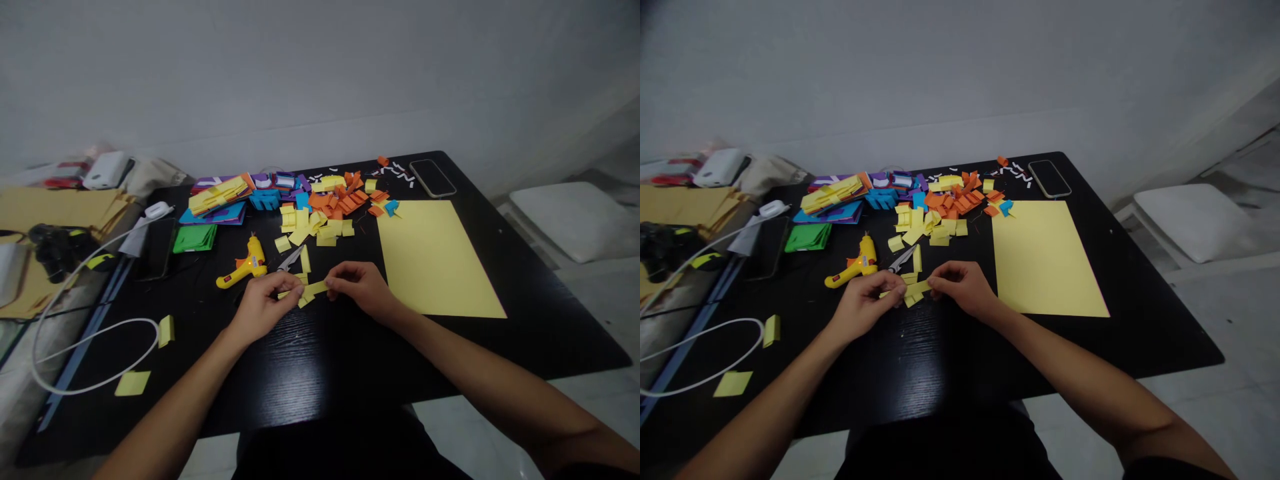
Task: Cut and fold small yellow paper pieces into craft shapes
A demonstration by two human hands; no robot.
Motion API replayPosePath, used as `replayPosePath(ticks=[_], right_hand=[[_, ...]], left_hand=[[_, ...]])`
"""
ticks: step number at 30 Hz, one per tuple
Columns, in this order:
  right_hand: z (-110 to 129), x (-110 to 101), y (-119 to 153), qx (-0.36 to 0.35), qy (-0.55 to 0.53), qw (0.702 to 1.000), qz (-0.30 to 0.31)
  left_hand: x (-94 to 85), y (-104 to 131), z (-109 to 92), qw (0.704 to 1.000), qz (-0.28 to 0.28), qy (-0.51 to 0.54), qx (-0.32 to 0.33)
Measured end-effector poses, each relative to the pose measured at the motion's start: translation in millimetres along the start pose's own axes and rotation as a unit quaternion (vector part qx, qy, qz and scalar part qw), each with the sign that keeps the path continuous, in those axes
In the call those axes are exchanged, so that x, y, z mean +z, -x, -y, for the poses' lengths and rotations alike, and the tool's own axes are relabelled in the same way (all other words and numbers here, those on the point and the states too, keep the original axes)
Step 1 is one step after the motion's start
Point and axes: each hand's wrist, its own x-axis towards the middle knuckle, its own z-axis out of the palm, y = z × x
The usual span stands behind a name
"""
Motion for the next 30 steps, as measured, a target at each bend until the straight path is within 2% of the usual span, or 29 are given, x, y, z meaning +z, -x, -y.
replayPosePath(ticks=[9, 13, 17, 19, 21, 23, 26, 30], right_hand=[[-0.3, -5.6, -7.2, 0.002, -0.028, 0.997, -0.077], [-1.8, -7.9, -10.2, 0.006, -0.064, 0.991, -0.117], [-3.4, -4.2, -8.0, 0.013, -0.040, 0.996, -0.082], [-3.9, -1.3, -5.6, 0.005, -0.025, 0.998, -0.059], [-3.9, 0.8, -3.5, 0.000, -0.023, 0.999, -0.042], [-3.7, 1.7, -2.2, -0.002, -0.028, 0.999, -0.037], [-3.5, 2.0, -1.4, 0.000, -0.042, 0.998, -0.036], [-3.6, 2.9, -0.1, 0.000, -0.067, 0.998, -0.014]], left_hand=[[-14.2, -8.0, 5.4, 0.997, -0.033, 0.054, -0.045], [-21.3, -10.7, 9.0, 0.994, -0.080, 0.064, -0.044], [-17.3, -8.2, 8.8, 0.989, -0.147, 0.014, 0.009], [-11.3, -5.2, 6.5, 0.986, -0.131, -0.064, 0.076], [-5.0, -1.9, 4.5, 0.978, -0.067, -0.132, 0.146], [-0.1, 0.8, 4.1, 0.965, -0.040, -0.167, 0.197], [3.7, 3.1, 6.1, 0.957, -0.039, -0.190, 0.217], [4.2, 2.9, 7.7, 0.962, -0.044, -0.175, 0.207]])
